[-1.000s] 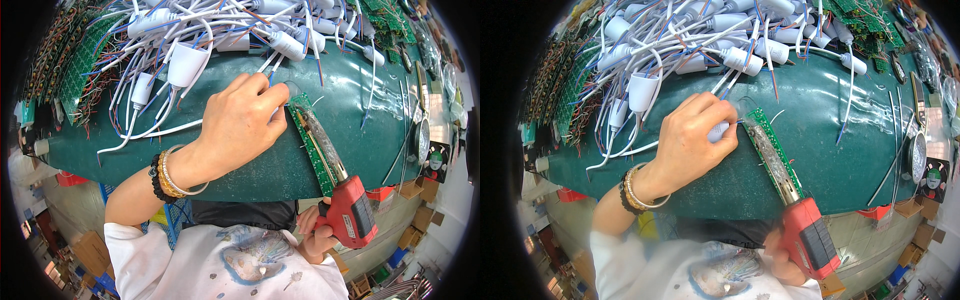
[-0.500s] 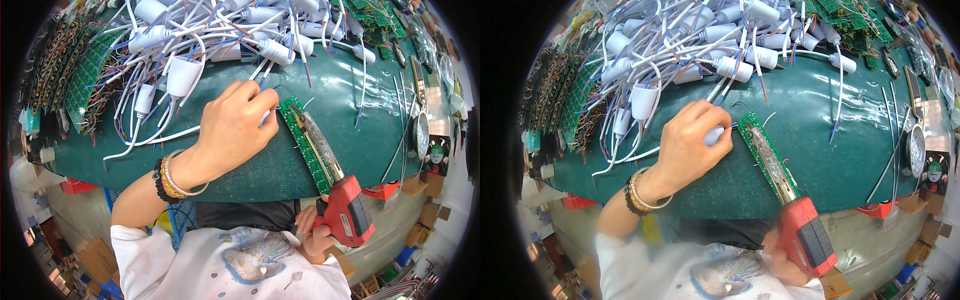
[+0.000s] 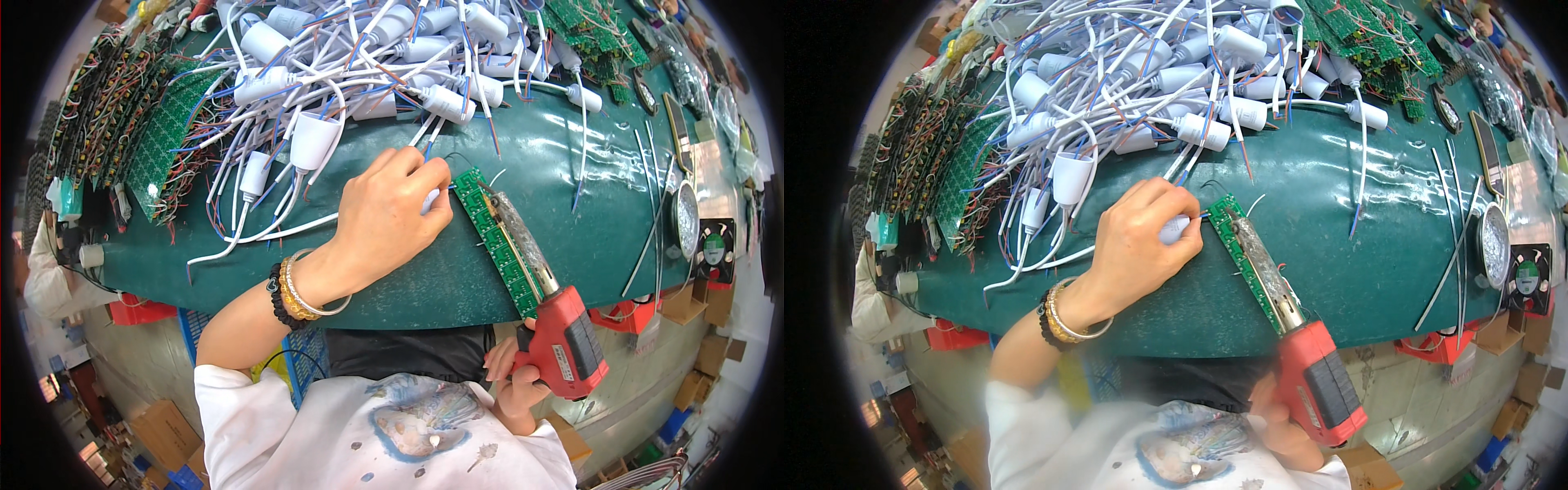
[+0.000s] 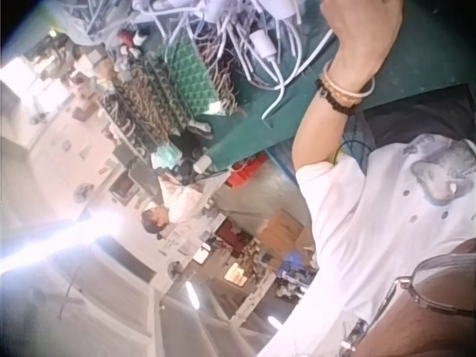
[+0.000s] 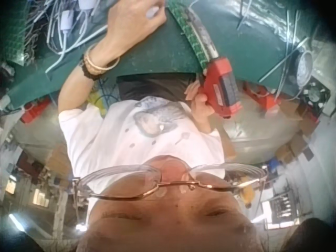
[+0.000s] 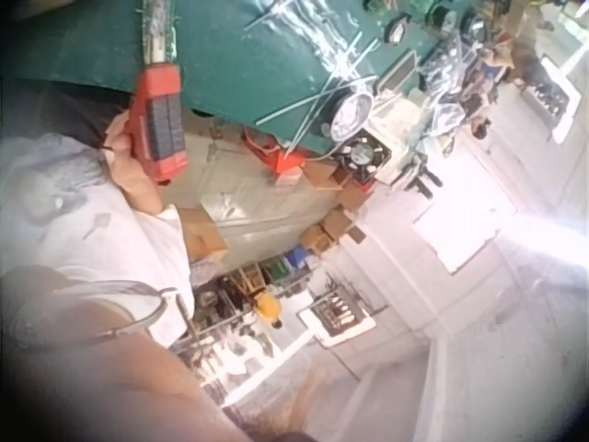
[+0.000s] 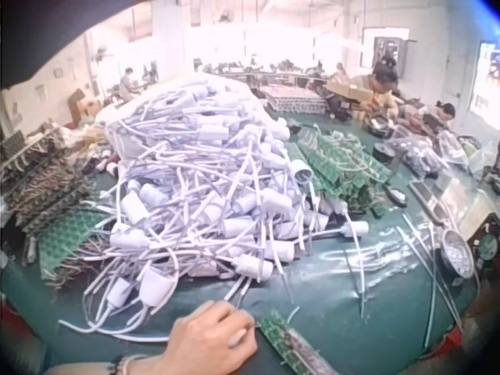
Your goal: The person solders wires from white components onto circuit boards using a soldering iron and places an assembled board into a basket.
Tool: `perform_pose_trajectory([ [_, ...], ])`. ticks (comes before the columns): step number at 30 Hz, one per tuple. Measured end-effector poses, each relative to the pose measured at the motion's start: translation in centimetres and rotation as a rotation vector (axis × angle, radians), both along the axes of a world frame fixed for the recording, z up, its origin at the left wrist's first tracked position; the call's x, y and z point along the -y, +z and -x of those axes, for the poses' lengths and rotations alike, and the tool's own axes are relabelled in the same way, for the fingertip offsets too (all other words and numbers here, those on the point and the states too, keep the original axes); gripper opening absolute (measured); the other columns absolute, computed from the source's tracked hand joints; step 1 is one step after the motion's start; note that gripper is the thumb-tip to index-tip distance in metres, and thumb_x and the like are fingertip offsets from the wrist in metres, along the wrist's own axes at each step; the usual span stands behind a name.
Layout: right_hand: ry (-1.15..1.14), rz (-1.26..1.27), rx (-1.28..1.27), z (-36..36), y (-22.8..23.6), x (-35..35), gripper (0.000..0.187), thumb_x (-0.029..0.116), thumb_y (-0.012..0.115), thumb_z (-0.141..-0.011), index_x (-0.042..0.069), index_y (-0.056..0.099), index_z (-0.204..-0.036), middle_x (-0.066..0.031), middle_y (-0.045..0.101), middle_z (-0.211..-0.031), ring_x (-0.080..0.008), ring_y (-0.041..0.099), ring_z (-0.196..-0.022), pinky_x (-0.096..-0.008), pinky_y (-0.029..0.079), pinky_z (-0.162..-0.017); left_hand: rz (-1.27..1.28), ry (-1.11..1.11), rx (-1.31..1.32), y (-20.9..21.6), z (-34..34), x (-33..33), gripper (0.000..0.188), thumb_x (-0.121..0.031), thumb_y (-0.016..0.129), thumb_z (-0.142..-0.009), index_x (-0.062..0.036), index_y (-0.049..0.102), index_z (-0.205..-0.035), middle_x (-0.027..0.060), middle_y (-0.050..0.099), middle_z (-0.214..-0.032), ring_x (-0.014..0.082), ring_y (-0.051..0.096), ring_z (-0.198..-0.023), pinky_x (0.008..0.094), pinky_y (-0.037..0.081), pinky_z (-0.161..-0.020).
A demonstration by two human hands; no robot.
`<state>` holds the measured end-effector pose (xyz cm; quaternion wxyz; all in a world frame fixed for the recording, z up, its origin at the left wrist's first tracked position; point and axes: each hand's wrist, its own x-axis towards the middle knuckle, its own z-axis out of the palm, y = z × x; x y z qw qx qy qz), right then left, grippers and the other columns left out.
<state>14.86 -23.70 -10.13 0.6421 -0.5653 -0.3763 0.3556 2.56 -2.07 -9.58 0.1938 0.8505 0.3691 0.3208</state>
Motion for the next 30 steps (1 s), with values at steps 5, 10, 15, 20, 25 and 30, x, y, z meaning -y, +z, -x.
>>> perform_pose_trajectory([
  [5, -0.043, -0.009, 0.005, 0.1, -0.3, 0.4, 0.074, 0.051, 0.053, -0.089, -0.011, 0.035, -0.125, -0.0029, 0.044, -0.048, -0.0120, 0.042, -0.037, -0.0235, 0.038, -0.040, -0.007, -0.004, 0.013, 0.0, 0.0, 0.0, 0.012, -0.003, 0.068, -0.067, -0.0061, 0.059, -0.075, 0.0066, 0.057, -0.076, 0.0263, 0.057, -0.071, 0.0371, 0.047, -0.062],
  [10, -0.061, -0.017, 0.010, 0.2, -0.5, 0.7, 0.074, 0.053, 0.051, -0.089, -0.009, 0.035, -0.126, -0.0033, 0.044, -0.047, -0.0122, 0.042, -0.036, -0.0241, 0.038, -0.040, 0.000, -0.015, 0.028, 0.0, 0.1, 0.1, 0.012, -0.004, 0.067, -0.069, -0.0065, 0.059, -0.077, 0.0067, 0.055, -0.075, 0.0264, 0.056, -0.070, 0.0377, 0.047, -0.061],
  [15, -0.100, -0.028, 0.018, 0.3, -0.4, 0.7, 0.074, 0.053, 0.050, -0.089, -0.009, 0.035, -0.126, -0.0033, 0.044, -0.047, -0.0122, 0.042, -0.036, -0.0242, 0.038, -0.040, -0.025, -0.007, 0.021, -0.1, 0.1, 0.1, 0.012, -0.005, 0.067, -0.070, -0.0070, 0.058, -0.078, 0.0065, 0.054, -0.075, 0.0263, 0.057, -0.070, 0.0377, 0.047, -0.061],
  [20, -0.114, -0.054, 0.002, 0.5, -0.1, 0.8, 0.073, 0.053, 0.051, -0.089, -0.009, 0.036, -0.126, -0.0030, 0.044, -0.048, -0.0121, 0.042, -0.037, -0.0243, 0.038, -0.041, -0.042, 0.007, 0.008, -0.2, 0.1, 0.2, 0.012, -0.006, 0.067, -0.071, -0.0074, 0.058, -0.078, 0.0062, 0.054, -0.075, 0.0260, 0.057, -0.070, 0.0380, 0.047, -0.060],
  [25, -0.129, -0.069, -0.046, 0.8, 0.2, 0.8, 0.074, 0.053, 0.053, -0.088, -0.009, 0.036, -0.126, -0.0025, 0.043, -0.049, -0.0120, 0.041, -0.037, -0.0247, 0.038, -0.041, -0.062, 0.043, -0.018, 0.5, 0.3, 0.8, 0.012, -0.011, 0.069, -0.072, -0.0074, 0.058, -0.077, 0.0060, 0.055, -0.077, 0.0256, 0.057, -0.071, 0.0375, 0.046, -0.061],
  [30, -0.148, -0.101, -0.112, 0.6, 0.6, 1.0, 0.073, 0.050, 0.055, -0.089, -0.010, 0.036, -0.125, -0.0027, 0.041, -0.049, -0.0120, 0.040, -0.037, -0.0251, 0.038, -0.040, -0.393, 0.097, -0.150, 3.8, 2.7, 1.8, 0.023, -0.024, 0.073, -0.074, -0.0086, 0.061, -0.086, 0.0063, 0.055, -0.085, 0.0254, 0.052, -0.083, 0.0377, 0.037, -0.073],
])
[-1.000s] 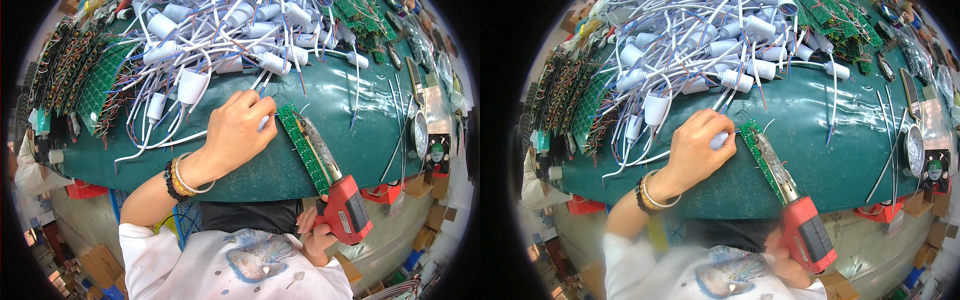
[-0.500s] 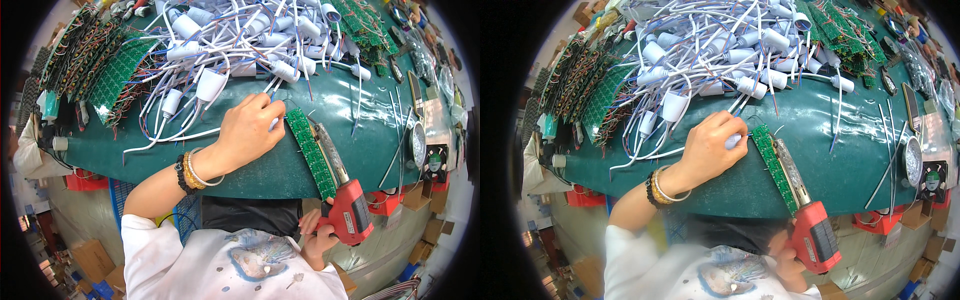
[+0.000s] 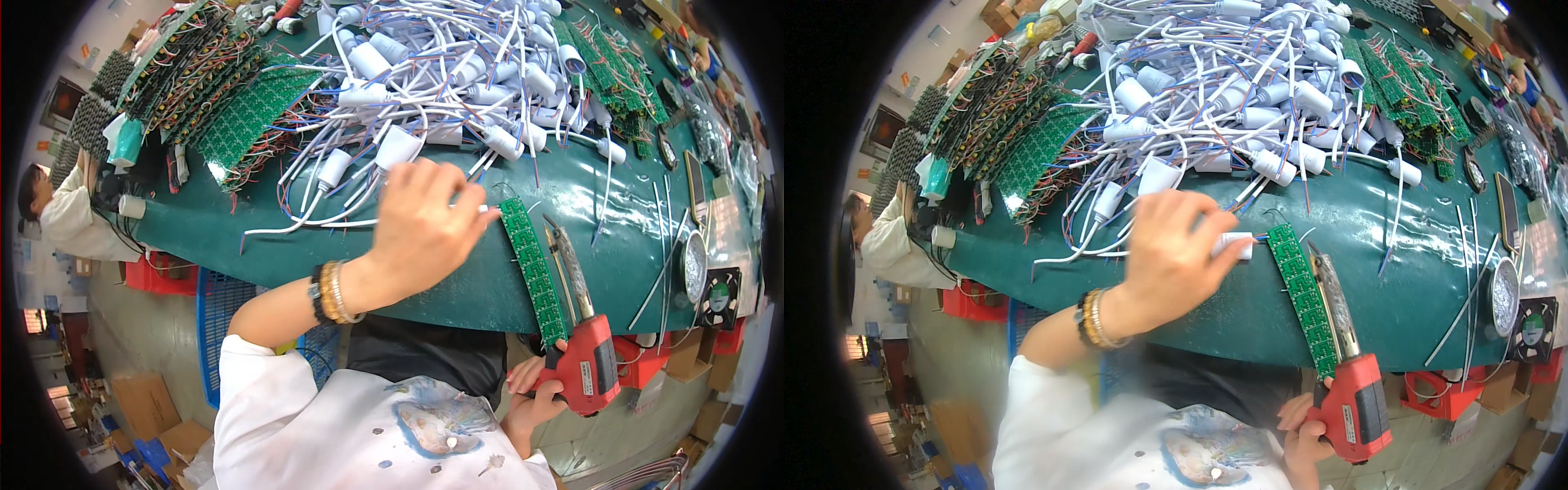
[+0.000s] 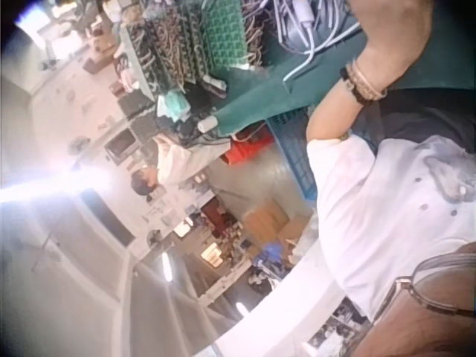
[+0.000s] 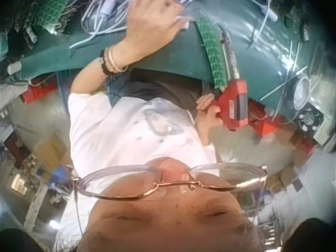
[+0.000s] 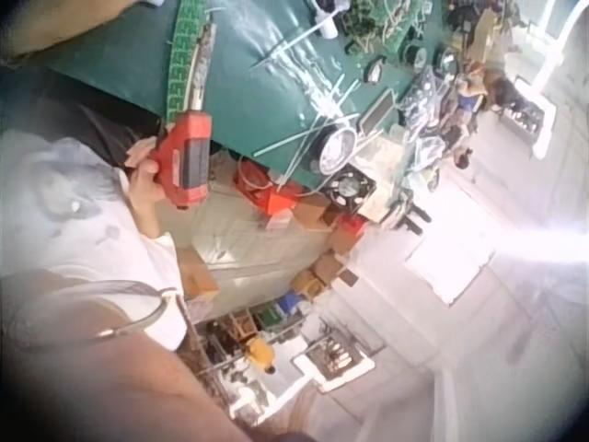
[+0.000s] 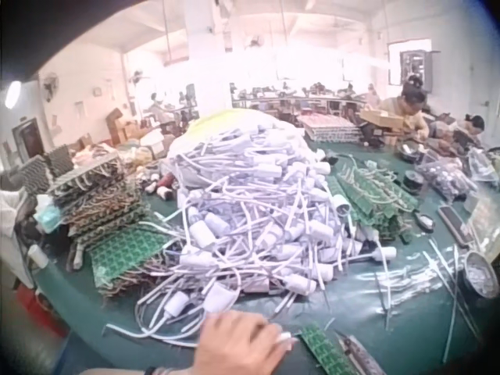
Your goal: The person solders wires from white components onto circuit boards using a soldering iron and places an assembled board into a basket.
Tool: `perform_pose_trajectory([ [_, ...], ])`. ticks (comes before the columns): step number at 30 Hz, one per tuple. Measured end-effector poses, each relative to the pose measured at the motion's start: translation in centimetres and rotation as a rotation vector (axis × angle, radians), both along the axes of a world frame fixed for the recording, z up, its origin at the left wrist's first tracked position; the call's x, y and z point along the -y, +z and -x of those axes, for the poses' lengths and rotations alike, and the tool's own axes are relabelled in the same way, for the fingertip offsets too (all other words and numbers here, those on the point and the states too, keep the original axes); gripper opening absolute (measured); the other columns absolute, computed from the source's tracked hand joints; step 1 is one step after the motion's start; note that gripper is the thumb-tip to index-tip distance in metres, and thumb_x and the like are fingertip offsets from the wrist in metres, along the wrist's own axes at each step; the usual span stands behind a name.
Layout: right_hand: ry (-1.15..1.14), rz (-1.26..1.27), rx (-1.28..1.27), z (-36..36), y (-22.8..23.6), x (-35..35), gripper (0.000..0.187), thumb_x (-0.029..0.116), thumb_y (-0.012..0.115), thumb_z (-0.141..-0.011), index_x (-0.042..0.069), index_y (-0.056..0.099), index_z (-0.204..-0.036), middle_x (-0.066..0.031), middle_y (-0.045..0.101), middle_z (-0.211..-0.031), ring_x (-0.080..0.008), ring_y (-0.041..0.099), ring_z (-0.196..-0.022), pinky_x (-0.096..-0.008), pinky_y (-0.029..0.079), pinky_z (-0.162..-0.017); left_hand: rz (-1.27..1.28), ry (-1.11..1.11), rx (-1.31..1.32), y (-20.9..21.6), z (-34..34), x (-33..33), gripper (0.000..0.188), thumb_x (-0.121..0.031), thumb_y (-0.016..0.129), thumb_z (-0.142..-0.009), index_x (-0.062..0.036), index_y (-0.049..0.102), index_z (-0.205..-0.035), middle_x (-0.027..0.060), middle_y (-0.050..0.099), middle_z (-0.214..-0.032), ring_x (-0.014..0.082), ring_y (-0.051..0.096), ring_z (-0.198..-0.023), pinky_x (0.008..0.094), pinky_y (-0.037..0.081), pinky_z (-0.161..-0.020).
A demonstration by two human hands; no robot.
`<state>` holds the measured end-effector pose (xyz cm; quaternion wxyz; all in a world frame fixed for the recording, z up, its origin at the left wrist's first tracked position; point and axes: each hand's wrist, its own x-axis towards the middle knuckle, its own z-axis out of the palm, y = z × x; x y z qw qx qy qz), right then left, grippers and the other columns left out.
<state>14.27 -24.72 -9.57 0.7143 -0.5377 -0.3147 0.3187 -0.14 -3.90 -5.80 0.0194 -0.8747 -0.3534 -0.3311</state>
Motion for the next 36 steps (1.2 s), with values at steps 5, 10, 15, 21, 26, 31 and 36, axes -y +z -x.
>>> perform_pose_trajectory([
  [5, -0.019, -0.011, 0.010, -0.3, 0.1, 0.3, 0.072, 0.049, 0.055, -0.089, -0.010, 0.036, -0.126, -0.0028, 0.041, -0.049, -0.0123, 0.040, -0.037, -0.0251, 0.039, -0.040, -0.094, 0.359, -0.021, 1.1, 3.0, -3.5, 0.026, -0.022, 0.071, -0.077, -0.0040, 0.060, -0.092, 0.0111, 0.058, -0.090, 0.0301, 0.053, -0.085, 0.0403, 0.040, -0.075],
  [10, 0.045, -0.036, 0.011, -0.7, -0.3, 0.8, 0.074, 0.046, 0.056, -0.089, -0.012, 0.032, -0.128, -0.0021, 0.044, -0.052, -0.0115, 0.043, -0.041, -0.0278, 0.041, -0.045, 0.168, 0.207, 0.107, 1.6, 3.7, -3.7, 0.022, -0.011, 0.070, -0.077, -0.0009, 0.062, -0.095, 0.0134, 0.061, -0.089, 0.0309, 0.057, -0.085, 0.0380, 0.045, -0.076],
  [15, 0.042, -0.004, 0.061, -0.8, -0.5, 0.8, 0.072, 0.051, 0.053, -0.089, -0.007, 0.035, -0.128, -0.0023, 0.042, -0.049, -0.0124, 0.041, -0.038, -0.0259, 0.039, -0.043, 0.197, -0.111, 0.231, 3.8, 3.3, 0.1, 0.018, -0.002, 0.067, -0.076, -0.0025, 0.060, -0.092, 0.0131, 0.057, -0.086, 0.0290, 0.059, -0.070, 0.0344, 0.048, -0.062],
  [21, 0.089, 0.056, 0.088, -0.8, -0.2, 0.3, 0.075, 0.052, 0.053, -0.088, -0.009, 0.034, -0.127, -0.0030, 0.044, -0.049, -0.0130, 0.043, -0.038, -0.0259, 0.040, -0.043, 0.359, -0.215, -0.031, -0.3, -1.3, 1.3, 0.016, 0.002, 0.067, -0.073, -0.0027, 0.057, -0.085, 0.0119, 0.054, -0.097, 0.0293, 0.054, -0.086, 0.0422, 0.042, -0.076],
  [26, 0.065, 0.118, 0.071, -1.1, -0.3, 0.2, 0.076, 0.055, 0.053, -0.087, -0.007, 0.035, -0.126, -0.0021, 0.042, -0.047, -0.0127, 0.041, -0.037, -0.0260, 0.039, -0.042, 0.444, -0.241, 0.168, -2.7, -2.5, 0.2, 0.015, 0.001, 0.065, -0.075, 0.0008, 0.055, -0.087, 0.0195, 0.051, -0.116, 0.0372, 0.050, -0.102, 0.0422, 0.042, -0.084],
  [31, 0.073, 0.138, 0.129, -1.5, -0.7, 0.6, 0.077, 0.057, 0.053, -0.086, -0.006, 0.036, -0.125, -0.0015, 0.042, -0.046, -0.0123, 0.040, -0.036, -0.0255, 0.039, -0.041, 0.395, -0.272, 0.075, -3.5, -2.0, -0.2, 0.015, 0.000, 0.065, -0.076, 0.0013, 0.054, -0.086, 0.0206, 0.051, -0.115, 0.0372, 0.050, -0.101, 0.0420, 0.043, -0.083],
  [36, 0.118, 0.113, 0.172, -2.1, -1.0, 0.7, 0.078, 0.059, 0.053, -0.085, -0.005, 0.037, -0.125, -0.0014, 0.042, -0.046, -0.0120, 0.040, -0.035, -0.0254, 0.039, -0.040, 0.420, -0.274, 0.099, -3.7, -2.2, -0.3, 0.013, 0.002, 0.063, -0.076, 0.0004, 0.053, -0.085, 0.0185, 0.052, -0.112, 0.0348, 0.051, -0.096, 0.0419, 0.041, -0.082],
])
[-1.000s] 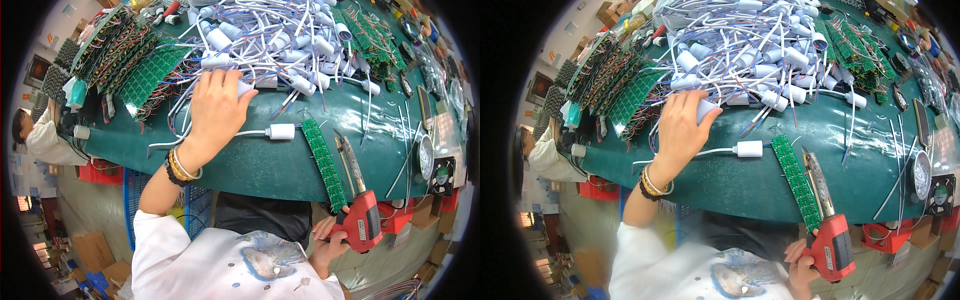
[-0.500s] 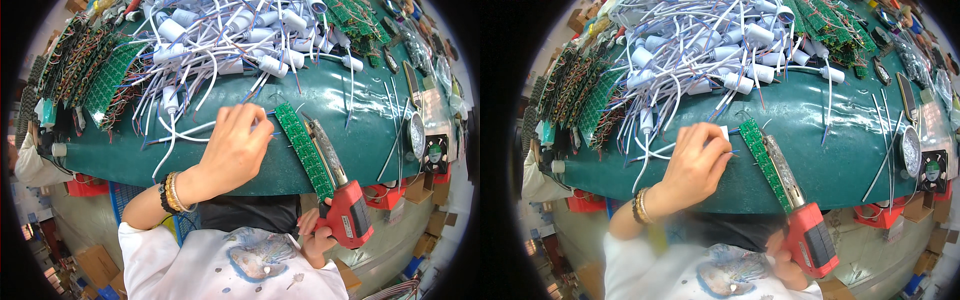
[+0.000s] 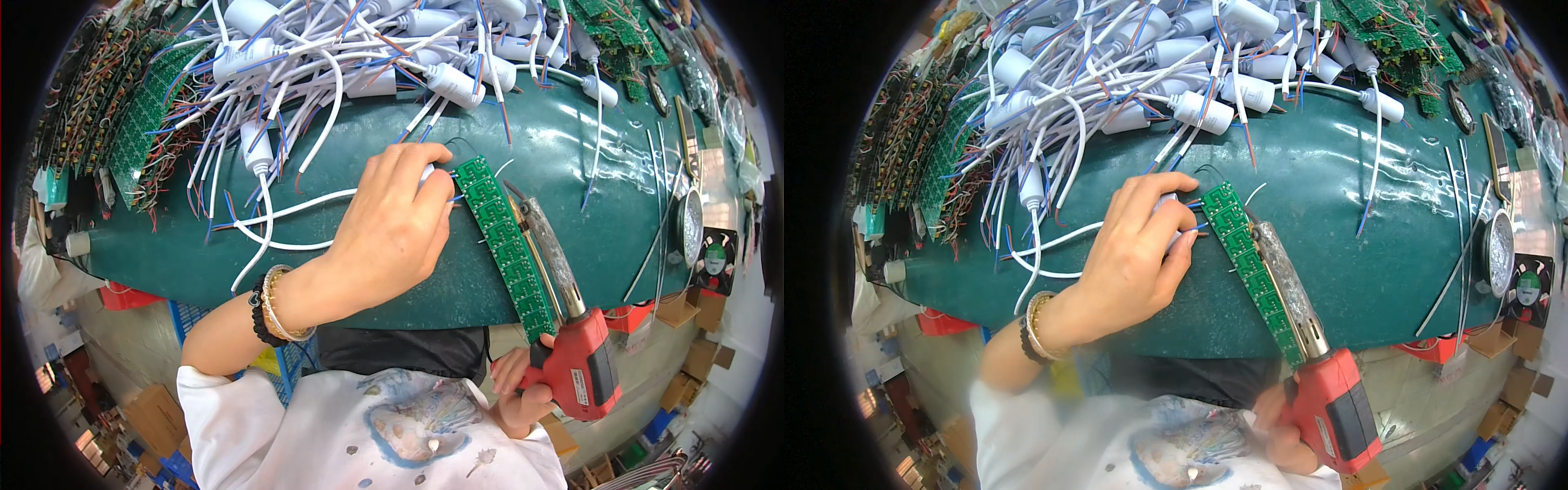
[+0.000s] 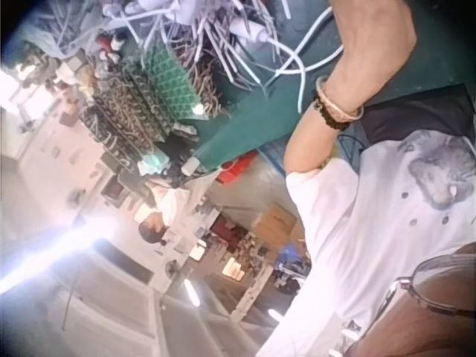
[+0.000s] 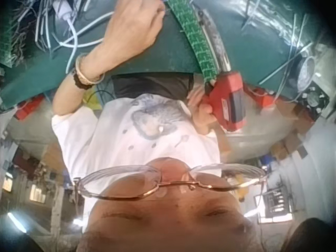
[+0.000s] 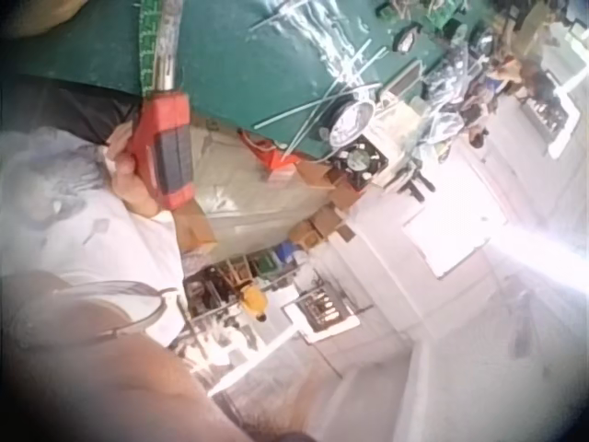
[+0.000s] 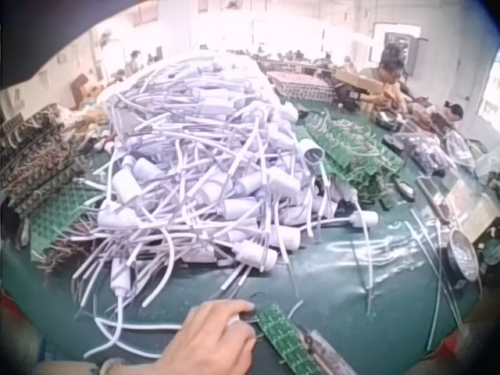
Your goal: The person solders wires from white components onto circuit boards using a soldering iron and places an assembled board into a basket.
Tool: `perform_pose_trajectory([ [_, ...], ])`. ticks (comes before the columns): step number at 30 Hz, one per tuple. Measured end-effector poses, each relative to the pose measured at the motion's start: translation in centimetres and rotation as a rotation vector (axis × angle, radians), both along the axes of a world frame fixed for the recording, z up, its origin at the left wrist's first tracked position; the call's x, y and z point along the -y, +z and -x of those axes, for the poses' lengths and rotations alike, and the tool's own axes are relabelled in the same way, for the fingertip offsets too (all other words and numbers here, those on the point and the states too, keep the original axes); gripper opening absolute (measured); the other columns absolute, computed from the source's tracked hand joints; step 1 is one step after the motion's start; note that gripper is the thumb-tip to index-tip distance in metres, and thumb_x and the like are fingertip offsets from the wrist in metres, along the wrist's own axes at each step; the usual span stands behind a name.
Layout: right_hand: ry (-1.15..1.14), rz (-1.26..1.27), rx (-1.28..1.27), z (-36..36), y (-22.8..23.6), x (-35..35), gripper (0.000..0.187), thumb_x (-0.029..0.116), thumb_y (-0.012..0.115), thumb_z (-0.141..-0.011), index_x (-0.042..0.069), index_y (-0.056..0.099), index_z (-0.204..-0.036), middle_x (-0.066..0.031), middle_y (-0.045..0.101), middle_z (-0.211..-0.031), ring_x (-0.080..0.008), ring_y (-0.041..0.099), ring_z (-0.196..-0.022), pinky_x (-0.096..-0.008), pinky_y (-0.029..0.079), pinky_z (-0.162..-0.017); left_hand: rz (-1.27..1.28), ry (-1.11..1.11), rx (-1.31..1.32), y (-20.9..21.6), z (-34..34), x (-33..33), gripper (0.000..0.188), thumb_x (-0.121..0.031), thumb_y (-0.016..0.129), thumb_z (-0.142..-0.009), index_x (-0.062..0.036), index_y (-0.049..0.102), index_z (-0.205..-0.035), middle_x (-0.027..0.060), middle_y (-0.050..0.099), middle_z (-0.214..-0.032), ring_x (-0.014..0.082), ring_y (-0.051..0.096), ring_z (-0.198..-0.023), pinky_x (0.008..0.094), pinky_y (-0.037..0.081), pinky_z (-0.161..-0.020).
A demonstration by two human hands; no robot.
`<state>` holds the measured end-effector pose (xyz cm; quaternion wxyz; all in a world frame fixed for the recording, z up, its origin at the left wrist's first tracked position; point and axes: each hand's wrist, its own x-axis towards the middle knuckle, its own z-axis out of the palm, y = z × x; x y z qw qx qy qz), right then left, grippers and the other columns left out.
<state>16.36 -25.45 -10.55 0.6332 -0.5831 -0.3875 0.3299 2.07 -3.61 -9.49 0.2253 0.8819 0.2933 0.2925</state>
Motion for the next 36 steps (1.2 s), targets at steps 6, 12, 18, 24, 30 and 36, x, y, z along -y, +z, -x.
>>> perform_pose_trajectory([
  [6, 0.121, -0.039, 0.002, 0.0, 0.2, -0.3, 0.078, 0.060, 0.054, -0.084, -0.005, 0.039, -0.125, -0.0013, 0.042, -0.045, -0.0117, 0.040, -0.035, -0.0252, 0.038, -0.039, 0.075, 0.161, 0.074, -0.2, -0.9, 0.1, 0.015, 0.001, 0.064, -0.074, -0.0024, 0.053, -0.084, 0.0125, 0.056, -0.105, 0.0305, 0.051, -0.093, 0.0386, 0.037, -0.078],
  [12, -0.098, 0.036, 0.004, 0.6, 0.3, -0.1, 0.077, 0.057, 0.056, -0.084, -0.008, 0.041, -0.122, -0.0012, 0.043, -0.046, -0.0115, 0.041, -0.035, -0.0248, 0.038, -0.039, -0.005, 0.170, -0.007, -0.4, -1.1, 0.4, 0.019, 0.002, 0.065, -0.070, -0.0029, 0.052, -0.082, 0.0111, 0.056, -0.099, 0.0291, 0.051, -0.091, 0.0388, 0.037, -0.076],
  [18, 0.096, 0.075, 0.152, -0.7, -0.6, 0.4, 0.070, 0.054, 0.057, -0.085, -0.008, 0.044, -0.115, -0.0022, 0.045, -0.047, -0.0117, 0.044, -0.037, -0.0244, 0.038, -0.038, -0.048, 0.175, 0.002, -0.6, -1.0, 0.4, 0.020, 0.003, 0.065, -0.068, -0.0029, 0.052, -0.082, 0.0113, 0.055, -0.099, 0.0292, 0.051, -0.092, 0.0391, 0.038, -0.077],
  [24, 0.126, 0.027, 0.149, -0.7, -0.9, 0.4, 0.069, 0.053, 0.058, -0.084, -0.008, 0.044, -0.113, -0.0015, 0.044, -0.046, -0.0115, 0.041, -0.034, -0.0243, 0.037, -0.037, -0.061, 0.175, -0.015, -0.7, -1.1, 0.5, 0.020, 0.002, 0.065, -0.068, -0.0027, 0.052, -0.082, 0.0115, 0.055, -0.098, 0.0291, 0.051, -0.092, 0.0392, 0.038, -0.077],
  [30, 0.046, 0.031, 0.200, -0.8, -0.4, 0.3, 0.073, 0.054, 0.056, -0.085, -0.009, 0.043, -0.118, -0.0013, 0.043, -0.046, -0.0114, 0.040, -0.034, -0.0244, 0.037, -0.037, -0.070, 0.167, -0.020, -0.7, -1.0, 0.4, 0.021, 0.002, 0.065, -0.068, -0.0025, 0.052, -0.083, 0.0114, 0.055, -0.098, 0.0291, 0.051, -0.092, 0.0391, 0.038, -0.077],
  [36, 0.050, -0.005, 0.148, -0.3, -0.3, -0.3, 0.077, 0.055, 0.056, -0.085, -0.010, 0.040, -0.123, -0.0005, 0.042, -0.045, -0.0115, 0.041, -0.034, -0.0242, 0.037, -0.038, -0.071, 0.165, -0.004, -0.6, -1.0, 0.4, 0.020, 0.002, 0.065, -0.068, -0.0021, 0.052, -0.083, 0.0114, 0.055, -0.097, 0.0294, 0.051, -0.091, 0.0393, 0.038, -0.077],
])
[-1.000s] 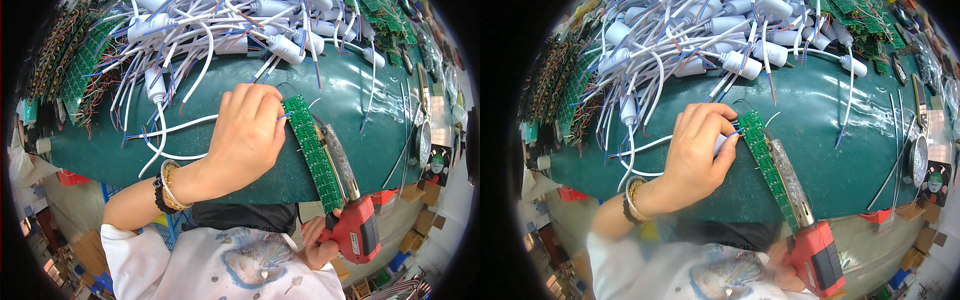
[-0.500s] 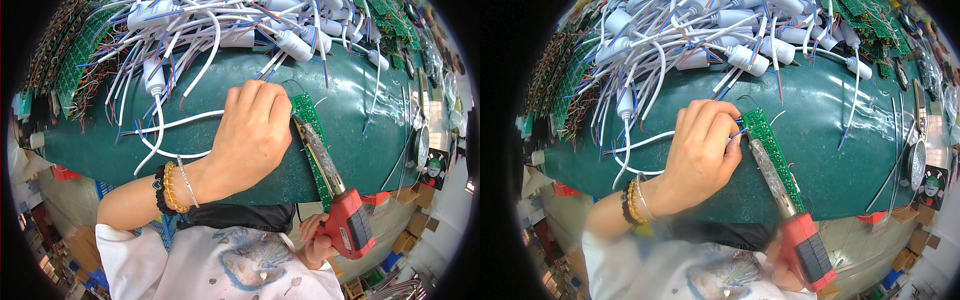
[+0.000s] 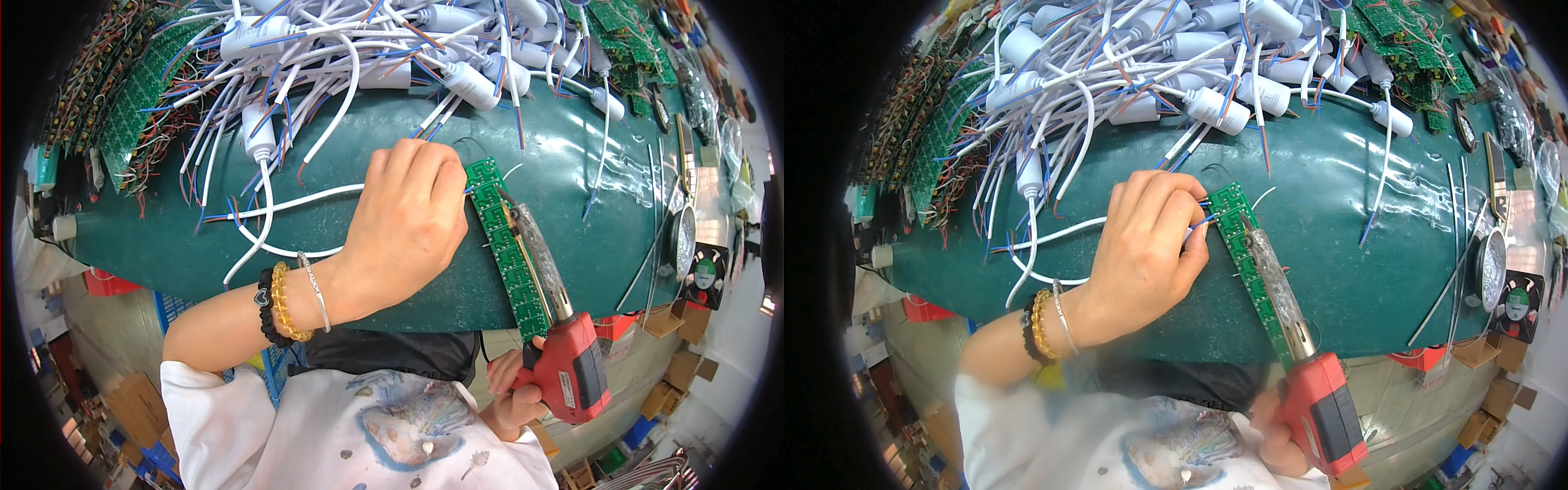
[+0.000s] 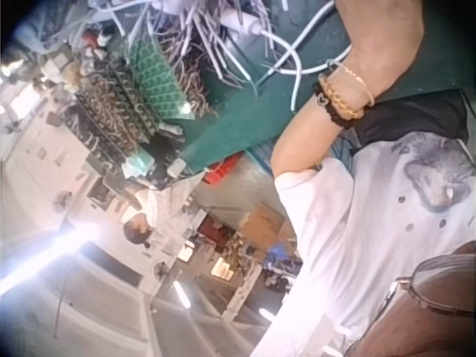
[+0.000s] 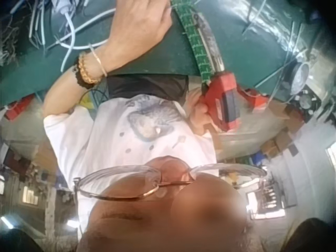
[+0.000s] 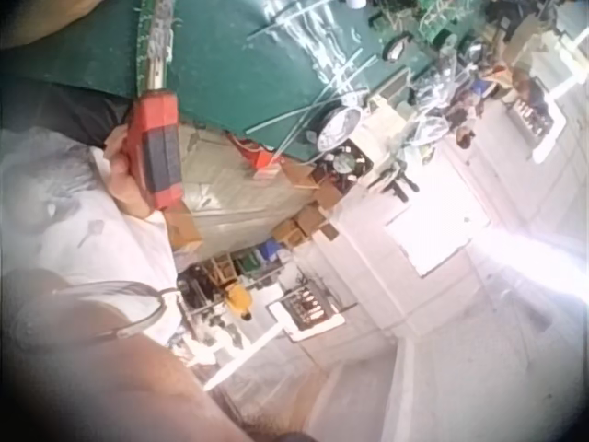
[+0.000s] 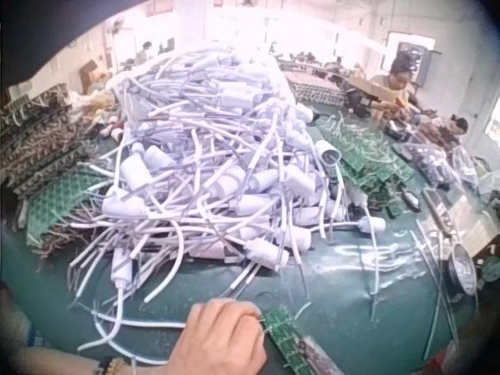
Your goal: The person solders wires from white components onto circuit boards using a soldering iron and places an assembled board into a basket.
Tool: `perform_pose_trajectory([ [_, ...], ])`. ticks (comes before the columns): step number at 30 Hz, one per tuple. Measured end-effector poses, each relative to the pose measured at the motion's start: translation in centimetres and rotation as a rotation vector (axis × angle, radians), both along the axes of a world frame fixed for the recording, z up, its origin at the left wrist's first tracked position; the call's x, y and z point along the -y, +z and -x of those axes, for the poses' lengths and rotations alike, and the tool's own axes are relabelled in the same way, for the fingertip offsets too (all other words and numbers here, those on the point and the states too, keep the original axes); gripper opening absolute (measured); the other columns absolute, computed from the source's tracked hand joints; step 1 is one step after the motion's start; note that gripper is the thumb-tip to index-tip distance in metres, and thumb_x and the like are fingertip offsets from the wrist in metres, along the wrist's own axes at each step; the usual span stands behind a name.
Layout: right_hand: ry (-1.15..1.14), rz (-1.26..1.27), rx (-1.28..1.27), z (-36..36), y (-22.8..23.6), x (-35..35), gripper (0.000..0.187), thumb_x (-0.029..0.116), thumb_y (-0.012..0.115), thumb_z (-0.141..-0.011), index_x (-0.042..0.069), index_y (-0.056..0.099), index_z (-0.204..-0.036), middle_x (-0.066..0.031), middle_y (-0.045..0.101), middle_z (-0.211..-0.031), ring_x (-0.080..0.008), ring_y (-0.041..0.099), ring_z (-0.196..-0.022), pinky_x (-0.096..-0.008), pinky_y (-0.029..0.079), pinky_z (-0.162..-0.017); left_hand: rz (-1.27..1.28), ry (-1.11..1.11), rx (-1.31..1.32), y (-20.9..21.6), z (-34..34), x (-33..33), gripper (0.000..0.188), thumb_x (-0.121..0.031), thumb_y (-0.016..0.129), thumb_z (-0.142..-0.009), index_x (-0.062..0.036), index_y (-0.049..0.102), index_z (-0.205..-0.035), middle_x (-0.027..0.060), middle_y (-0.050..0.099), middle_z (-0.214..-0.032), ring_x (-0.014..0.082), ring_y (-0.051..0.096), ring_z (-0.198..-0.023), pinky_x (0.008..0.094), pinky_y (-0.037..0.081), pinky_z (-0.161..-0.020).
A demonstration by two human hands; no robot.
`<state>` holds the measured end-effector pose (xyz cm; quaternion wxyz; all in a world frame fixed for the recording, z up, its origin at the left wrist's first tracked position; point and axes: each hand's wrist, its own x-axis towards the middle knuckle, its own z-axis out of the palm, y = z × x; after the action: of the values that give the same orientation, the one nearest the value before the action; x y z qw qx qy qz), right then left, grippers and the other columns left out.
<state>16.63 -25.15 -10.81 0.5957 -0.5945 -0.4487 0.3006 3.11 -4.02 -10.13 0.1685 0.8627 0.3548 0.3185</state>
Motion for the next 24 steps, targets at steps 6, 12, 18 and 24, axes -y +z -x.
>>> perform_pose_trajectory([
  [6, -0.068, 0.042, -0.083, 0.9, 0.7, -0.5, 0.076, 0.053, 0.058, -0.085, -0.010, 0.040, -0.122, -0.0007, 0.043, -0.045, -0.0114, 0.042, -0.035, -0.0242, 0.037, -0.038, -0.009, -0.007, 0.014, 0.0, 0.1, 0.0, 0.020, 0.001, 0.066, -0.069, -0.0019, 0.052, -0.083, 0.0112, 0.055, -0.098, 0.0293, 0.051, -0.091, 0.0391, 0.039, -0.077],
  [12, -0.097, 0.018, -0.165, 1.1, 0.8, -0.6, 0.075, 0.052, 0.059, -0.085, -0.010, 0.041, -0.122, -0.0016, 0.043, -0.045, -0.0117, 0.041, -0.035, -0.0242, 0.036, -0.038, 0.001, -0.014, 0.042, 0.0, 0.3, 0.0, 0.019, 0.001, 0.066, -0.070, -0.0017, 0.053, -0.084, 0.0115, 0.056, -0.097, 0.0291, 0.052, -0.091, 0.0388, 0.039, -0.076],
  [18, -0.132, 0.026, -0.197, 1.1, 0.6, -0.2, 0.074, 0.052, 0.059, -0.085, -0.010, 0.041, -0.122, -0.0023, 0.043, -0.045, -0.0118, 0.041, -0.035, -0.0244, 0.037, -0.038, 0.083, -0.033, 0.097, 0.4, 0.7, -0.1, 0.016, 0.000, 0.066, -0.071, -0.0028, 0.054, -0.082, 0.0124, 0.058, -0.102, 0.0299, 0.053, -0.093, 0.0389, 0.039, -0.078],
  [24, -0.099, 0.021, -0.205, 1.2, 0.9, -0.5, 0.075, 0.052, 0.059, -0.084, -0.011, 0.041, -0.121, -0.0018, 0.043, -0.046, -0.0119, 0.041, -0.035, -0.0244, 0.037, -0.038, 0.023, -0.058, 0.097, 0.1, 0.6, -0.2, 0.017, 0.000, 0.067, -0.070, -0.0035, 0.055, -0.081, 0.0120, 0.060, -0.102, 0.0297, 0.054, -0.092, 0.0392, 0.040, -0.078],
])
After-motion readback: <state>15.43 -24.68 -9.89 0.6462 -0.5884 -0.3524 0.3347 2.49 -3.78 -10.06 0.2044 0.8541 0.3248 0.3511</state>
